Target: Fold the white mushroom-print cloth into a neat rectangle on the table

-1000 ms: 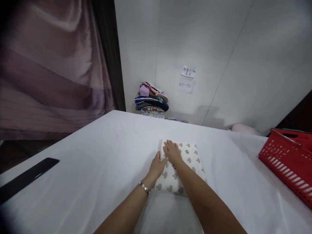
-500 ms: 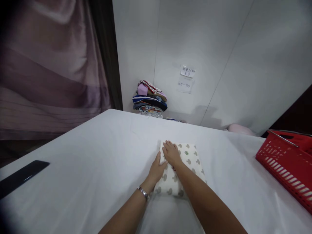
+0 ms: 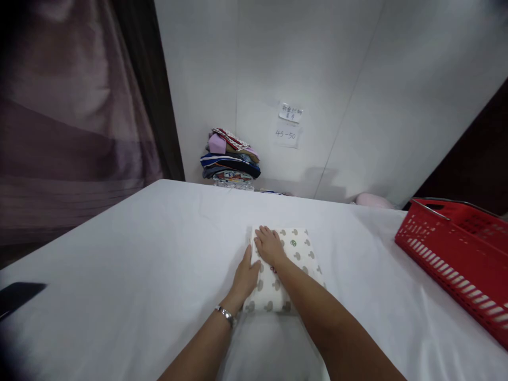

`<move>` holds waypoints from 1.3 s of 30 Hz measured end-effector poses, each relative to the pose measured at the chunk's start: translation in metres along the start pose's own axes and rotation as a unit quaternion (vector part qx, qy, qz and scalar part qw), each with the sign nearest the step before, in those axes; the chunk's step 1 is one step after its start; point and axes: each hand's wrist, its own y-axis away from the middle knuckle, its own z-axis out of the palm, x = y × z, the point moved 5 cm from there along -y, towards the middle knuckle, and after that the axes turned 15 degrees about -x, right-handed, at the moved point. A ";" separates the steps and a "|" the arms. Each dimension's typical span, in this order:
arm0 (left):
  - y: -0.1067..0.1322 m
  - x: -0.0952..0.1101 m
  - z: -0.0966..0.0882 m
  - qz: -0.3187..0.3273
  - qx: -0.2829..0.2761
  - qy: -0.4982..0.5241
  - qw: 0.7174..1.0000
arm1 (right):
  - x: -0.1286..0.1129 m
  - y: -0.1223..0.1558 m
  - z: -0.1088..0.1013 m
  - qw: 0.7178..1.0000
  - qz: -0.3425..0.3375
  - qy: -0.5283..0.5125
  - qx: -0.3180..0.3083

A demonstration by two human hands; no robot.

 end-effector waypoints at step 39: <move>-0.010 -0.006 -0.003 -0.015 -0.008 -0.019 1.000 | -0.007 0.001 -0.009 1.000 -0.023 -0.004 0.015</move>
